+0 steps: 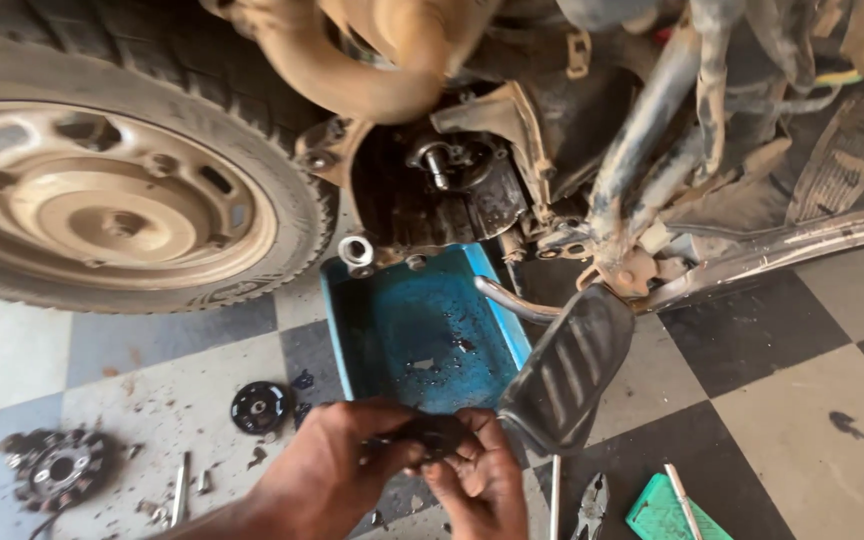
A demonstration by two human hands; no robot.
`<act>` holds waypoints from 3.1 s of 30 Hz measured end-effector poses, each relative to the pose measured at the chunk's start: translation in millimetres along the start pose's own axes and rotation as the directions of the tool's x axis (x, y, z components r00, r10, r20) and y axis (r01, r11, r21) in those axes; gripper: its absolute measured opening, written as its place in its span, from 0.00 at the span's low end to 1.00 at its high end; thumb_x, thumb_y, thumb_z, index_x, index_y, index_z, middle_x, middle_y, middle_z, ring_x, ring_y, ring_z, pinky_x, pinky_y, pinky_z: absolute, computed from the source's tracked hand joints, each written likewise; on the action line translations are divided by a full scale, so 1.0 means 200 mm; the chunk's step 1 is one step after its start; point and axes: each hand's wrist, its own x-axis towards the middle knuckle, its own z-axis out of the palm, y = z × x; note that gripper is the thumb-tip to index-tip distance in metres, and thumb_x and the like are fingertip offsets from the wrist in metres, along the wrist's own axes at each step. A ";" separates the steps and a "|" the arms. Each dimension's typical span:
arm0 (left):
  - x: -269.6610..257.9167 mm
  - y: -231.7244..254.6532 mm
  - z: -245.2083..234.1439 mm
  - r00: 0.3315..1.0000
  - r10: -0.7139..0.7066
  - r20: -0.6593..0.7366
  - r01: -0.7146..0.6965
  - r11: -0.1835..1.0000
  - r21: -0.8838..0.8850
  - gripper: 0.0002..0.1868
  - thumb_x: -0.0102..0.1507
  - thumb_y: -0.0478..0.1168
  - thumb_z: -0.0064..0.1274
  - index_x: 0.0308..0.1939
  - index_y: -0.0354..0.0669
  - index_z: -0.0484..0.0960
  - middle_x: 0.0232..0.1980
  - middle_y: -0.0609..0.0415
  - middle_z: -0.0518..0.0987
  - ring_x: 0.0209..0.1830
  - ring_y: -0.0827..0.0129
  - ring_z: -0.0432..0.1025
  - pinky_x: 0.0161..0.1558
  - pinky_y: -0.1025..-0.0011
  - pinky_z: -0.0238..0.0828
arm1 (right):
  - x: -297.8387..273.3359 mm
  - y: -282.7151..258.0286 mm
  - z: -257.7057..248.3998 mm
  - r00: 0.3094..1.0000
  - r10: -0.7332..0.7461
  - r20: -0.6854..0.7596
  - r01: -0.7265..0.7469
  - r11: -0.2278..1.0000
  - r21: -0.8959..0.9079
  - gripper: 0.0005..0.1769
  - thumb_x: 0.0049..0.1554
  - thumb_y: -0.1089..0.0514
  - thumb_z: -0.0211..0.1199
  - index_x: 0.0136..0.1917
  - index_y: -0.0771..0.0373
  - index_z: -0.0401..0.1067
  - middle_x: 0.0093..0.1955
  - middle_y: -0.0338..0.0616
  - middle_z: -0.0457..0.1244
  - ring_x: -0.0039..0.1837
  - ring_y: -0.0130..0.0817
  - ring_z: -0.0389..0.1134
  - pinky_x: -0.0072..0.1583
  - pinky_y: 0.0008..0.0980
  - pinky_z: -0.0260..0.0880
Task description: Repairing and reassembling components within a scooter's engine casing.
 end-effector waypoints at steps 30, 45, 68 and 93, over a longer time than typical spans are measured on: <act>-0.14 -0.18 -0.46 0.799 0.021 -0.601 0.170 0.951 0.258 0.21 0.54 0.49 0.64 0.51 0.50 0.87 0.30 0.51 0.88 0.22 0.69 0.85 0.34 0.69 0.84 | 1.10 -0.42 0.57 0.737 -0.384 -0.556 0.550 0.819 0.162 0.06 0.58 0.69 0.62 0.50 0.69 0.73 0.52 0.50 0.69 0.55 0.41 0.75 0.59 0.43 0.76; -0.05 -0.47 -0.55 0.559 0.106 -0.823 -0.215 0.976 -0.020 0.20 0.58 0.35 0.59 0.53 0.30 0.80 0.38 0.41 0.88 0.35 0.62 0.86 0.39 0.67 0.84 | 1.48 -0.52 0.56 0.505 -0.697 -0.509 0.363 0.706 -0.608 0.13 0.46 0.67 0.76 0.46 0.70 0.79 0.42 0.46 0.73 0.44 0.29 0.73 0.50 0.28 0.74; -0.20 -0.36 -0.62 0.615 0.246 -0.749 -0.099 0.967 0.235 0.17 0.55 0.41 0.63 0.47 0.42 0.86 0.32 0.48 0.88 0.33 0.66 0.85 0.42 0.67 0.83 | 1.36 -0.61 0.70 0.628 -0.624 -0.465 0.271 0.736 -0.620 0.09 0.49 0.60 0.71 0.41 0.68 0.79 0.38 0.49 0.72 0.41 0.36 0.73 0.50 0.36 0.72; -0.18 -0.60 -0.60 0.547 0.370 -0.751 -0.139 0.925 0.355 0.19 0.49 0.40 0.66 0.44 0.47 0.85 0.32 0.50 0.88 0.31 0.63 0.85 0.38 0.66 0.83 | 1.43 -0.49 0.64 0.689 -0.695 -0.206 0.141 0.407 -0.902 0.08 0.54 0.61 0.63 0.38 0.70 0.74 0.36 0.57 0.71 0.40 0.48 0.75 0.43 0.44 0.75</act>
